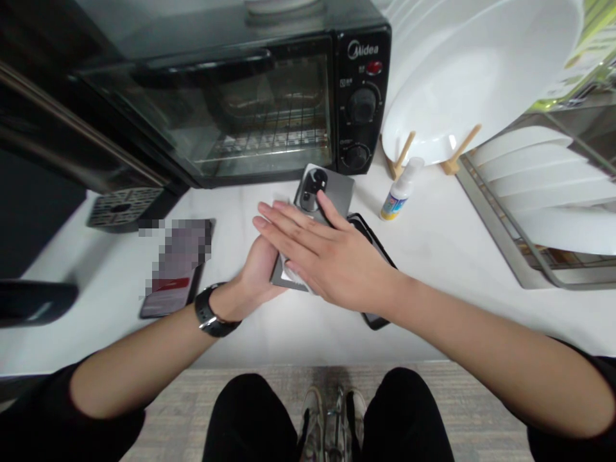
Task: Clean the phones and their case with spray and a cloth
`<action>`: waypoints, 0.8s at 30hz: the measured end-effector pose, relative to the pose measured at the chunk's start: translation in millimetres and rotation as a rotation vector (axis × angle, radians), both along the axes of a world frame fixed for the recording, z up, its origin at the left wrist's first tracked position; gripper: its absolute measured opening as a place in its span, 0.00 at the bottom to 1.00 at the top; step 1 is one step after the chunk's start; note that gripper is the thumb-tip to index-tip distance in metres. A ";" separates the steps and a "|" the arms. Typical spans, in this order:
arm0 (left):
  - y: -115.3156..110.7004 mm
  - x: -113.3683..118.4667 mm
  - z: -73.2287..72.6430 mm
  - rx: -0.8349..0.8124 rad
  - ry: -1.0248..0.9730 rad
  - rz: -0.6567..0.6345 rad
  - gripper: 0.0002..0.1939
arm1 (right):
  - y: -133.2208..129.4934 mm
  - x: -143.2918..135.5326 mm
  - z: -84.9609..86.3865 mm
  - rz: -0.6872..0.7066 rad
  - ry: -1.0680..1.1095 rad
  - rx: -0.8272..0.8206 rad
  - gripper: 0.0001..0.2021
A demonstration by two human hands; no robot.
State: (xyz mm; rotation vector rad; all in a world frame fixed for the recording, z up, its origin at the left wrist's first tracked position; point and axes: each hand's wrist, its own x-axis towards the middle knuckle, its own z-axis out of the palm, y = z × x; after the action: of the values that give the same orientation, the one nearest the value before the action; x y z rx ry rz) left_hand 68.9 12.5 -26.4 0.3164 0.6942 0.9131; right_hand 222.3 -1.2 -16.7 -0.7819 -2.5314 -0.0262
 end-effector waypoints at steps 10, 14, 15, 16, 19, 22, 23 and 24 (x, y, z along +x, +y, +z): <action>10.6 -10.6 24.6 0.160 -0.005 0.262 0.28 | 4.1 8.4 1.7 -0.214 0.174 0.110 0.13; 8.7 -7.0 22.8 0.121 -0.033 0.237 0.22 | 8.8 10.3 0.5 -0.288 0.158 0.104 0.19; 7.8 -5.7 21.7 0.117 -0.038 0.203 0.21 | 10.4 10.4 -0.6 -0.295 0.157 0.092 0.21; 6.9 -4.5 20.5 0.113 -0.042 0.163 0.21 | 12.0 10.5 -1.5 -0.303 0.155 0.075 0.24; 4.1 -1.8 16.8 0.074 -0.038 0.016 0.20 | 14.9 11.2 -2.6 -0.321 0.152 0.014 0.30; 1.6 -1.2 12.0 0.025 -0.020 -0.056 0.18 | 13.4 10.7 -0.8 -0.241 0.130 0.003 0.29; 0.9 -1.4 10.1 0.012 -0.016 -0.057 0.16 | 12.0 9.9 -0.2 -0.191 0.120 0.014 0.28; 0.4 -1.8 8.2 -0.001 -0.014 -0.045 0.15 | 10.5 8.8 0.3 -0.140 0.104 0.022 0.27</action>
State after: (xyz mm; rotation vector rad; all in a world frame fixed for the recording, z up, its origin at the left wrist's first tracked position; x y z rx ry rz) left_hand 67.1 12.9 -18.2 0.3236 0.6720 0.8716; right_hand 231.1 9.4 -16.3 -0.9258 -2.3718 -0.0585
